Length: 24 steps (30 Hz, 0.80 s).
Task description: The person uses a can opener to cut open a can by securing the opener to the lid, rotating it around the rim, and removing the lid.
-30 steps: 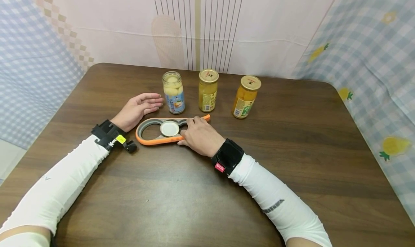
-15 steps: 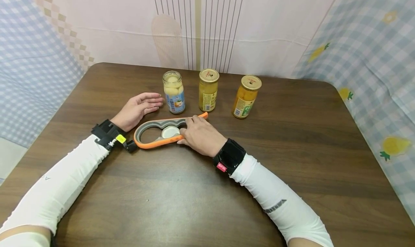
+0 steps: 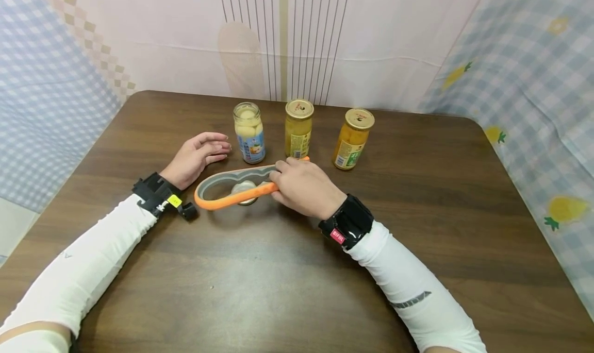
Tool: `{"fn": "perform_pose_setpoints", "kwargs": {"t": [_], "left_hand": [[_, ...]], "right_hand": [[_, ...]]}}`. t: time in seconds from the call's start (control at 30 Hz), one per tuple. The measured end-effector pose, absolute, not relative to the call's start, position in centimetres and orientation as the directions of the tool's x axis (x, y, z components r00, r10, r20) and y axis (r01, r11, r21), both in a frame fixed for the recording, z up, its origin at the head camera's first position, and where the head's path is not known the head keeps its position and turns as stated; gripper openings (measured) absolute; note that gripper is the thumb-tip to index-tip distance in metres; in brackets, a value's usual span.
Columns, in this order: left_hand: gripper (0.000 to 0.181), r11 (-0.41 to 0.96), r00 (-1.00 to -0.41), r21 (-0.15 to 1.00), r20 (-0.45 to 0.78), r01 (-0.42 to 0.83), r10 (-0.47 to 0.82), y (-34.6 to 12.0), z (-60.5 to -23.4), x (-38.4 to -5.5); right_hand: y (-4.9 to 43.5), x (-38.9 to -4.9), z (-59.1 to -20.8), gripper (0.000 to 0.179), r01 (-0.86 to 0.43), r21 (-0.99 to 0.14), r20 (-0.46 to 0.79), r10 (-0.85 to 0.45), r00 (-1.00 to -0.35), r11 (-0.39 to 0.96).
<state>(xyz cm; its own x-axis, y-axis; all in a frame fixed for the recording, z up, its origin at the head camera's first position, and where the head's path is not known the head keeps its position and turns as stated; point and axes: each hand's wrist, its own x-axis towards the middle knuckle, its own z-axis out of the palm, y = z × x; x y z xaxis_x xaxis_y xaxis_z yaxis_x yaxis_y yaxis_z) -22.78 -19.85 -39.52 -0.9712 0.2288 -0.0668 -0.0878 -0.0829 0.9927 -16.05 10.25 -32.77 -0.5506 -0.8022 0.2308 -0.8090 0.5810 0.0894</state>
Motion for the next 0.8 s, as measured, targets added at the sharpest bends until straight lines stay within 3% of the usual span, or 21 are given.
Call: {"fn": "perform_pose_setpoints", "kwargs": {"t": [0.37,0.63,0.8], "left_hand": [[0.009,-0.073,-0.993,0.996,-0.042,-0.050,0.109,-19.2,-39.1,-22.2],[0.016,-0.064,-0.983,0.981,0.181,0.183,-0.040,-17.9,-37.7,-21.2],[0.020,-0.063,-0.962,0.961,0.266,0.269,-0.053,-16.7,-36.5,-20.2]], "right_hand": [[12.4,-15.7,-30.6,0.010,-0.809,0.061,0.359,-0.769,-0.529,0.585],[14.6,-15.5,-29.3,0.014,-0.793,0.039,0.426,-0.728,-0.538,0.609],[16.0,-15.4,-28.9,0.015,-0.782,0.003,0.466,-0.693,-0.550,0.623]]}}
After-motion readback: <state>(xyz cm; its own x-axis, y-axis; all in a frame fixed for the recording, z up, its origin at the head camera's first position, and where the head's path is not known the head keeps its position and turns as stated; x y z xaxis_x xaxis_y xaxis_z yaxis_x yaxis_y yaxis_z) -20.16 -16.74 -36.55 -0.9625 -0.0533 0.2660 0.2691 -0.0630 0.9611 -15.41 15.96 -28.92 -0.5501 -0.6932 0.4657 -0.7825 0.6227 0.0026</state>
